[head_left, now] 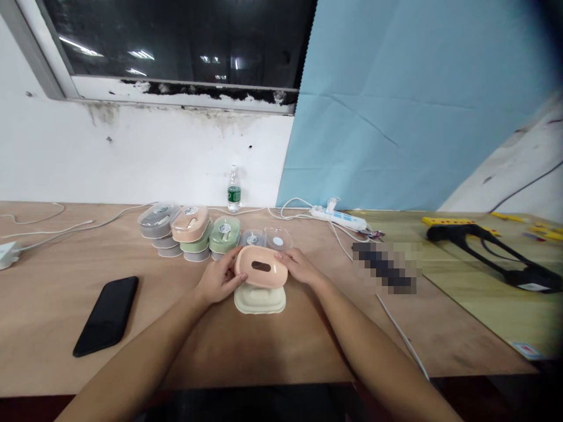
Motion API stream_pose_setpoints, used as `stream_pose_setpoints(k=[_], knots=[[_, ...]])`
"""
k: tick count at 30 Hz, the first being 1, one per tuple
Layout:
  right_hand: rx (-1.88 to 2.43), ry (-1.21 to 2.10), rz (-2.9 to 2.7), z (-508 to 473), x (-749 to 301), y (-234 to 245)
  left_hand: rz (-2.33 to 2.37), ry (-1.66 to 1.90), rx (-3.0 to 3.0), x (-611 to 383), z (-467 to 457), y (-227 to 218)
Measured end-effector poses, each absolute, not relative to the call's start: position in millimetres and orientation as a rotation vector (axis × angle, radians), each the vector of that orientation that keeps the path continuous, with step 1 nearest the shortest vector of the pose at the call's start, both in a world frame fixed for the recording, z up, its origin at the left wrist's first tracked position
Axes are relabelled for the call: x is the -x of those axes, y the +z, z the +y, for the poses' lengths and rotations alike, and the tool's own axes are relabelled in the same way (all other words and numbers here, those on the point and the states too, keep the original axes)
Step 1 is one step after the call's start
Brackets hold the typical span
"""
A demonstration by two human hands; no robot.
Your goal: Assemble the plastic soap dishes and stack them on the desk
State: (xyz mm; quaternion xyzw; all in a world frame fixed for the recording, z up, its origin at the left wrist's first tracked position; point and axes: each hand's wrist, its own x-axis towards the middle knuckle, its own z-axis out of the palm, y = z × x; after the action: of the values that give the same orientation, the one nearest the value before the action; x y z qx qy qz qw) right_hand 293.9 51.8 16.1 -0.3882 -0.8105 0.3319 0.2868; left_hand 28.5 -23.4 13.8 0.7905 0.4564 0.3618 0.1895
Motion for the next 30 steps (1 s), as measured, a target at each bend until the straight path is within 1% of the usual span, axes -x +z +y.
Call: stream_pose_setpoints(k=[3, 5, 12, 16, 21, 26, 30], knots=[[1.093, 1.117, -2.215, 55, -296, 13, 1.256, 0.991, -2.229, -28, -22, 14], [1.129, 1.159, -2.248, 56, -296, 12, 1.275, 0.964, -2.235, -29, -22, 15], [1.228, 1.071, -2.378, 54, -295, 12, 1.289, 0.848, -2.294, -29, -19, 11], [1.329, 1.057, -2.472, 50, -294, 17, 1.211, 0.799, -2.316, -28, -18, 12], [1.394, 0.965, -2.62, 46, -291, 25, 1.226, 0.696, -2.337, -32, -20, 14], [1.416, 1.008, -2.627, 45, -291, 27, 1.238, 0.646, -2.277, -34, -20, 14], [1.431, 0.97, -2.664, 46, -291, 26, 1.191, 0.614, -2.273, -35, -19, 19]])
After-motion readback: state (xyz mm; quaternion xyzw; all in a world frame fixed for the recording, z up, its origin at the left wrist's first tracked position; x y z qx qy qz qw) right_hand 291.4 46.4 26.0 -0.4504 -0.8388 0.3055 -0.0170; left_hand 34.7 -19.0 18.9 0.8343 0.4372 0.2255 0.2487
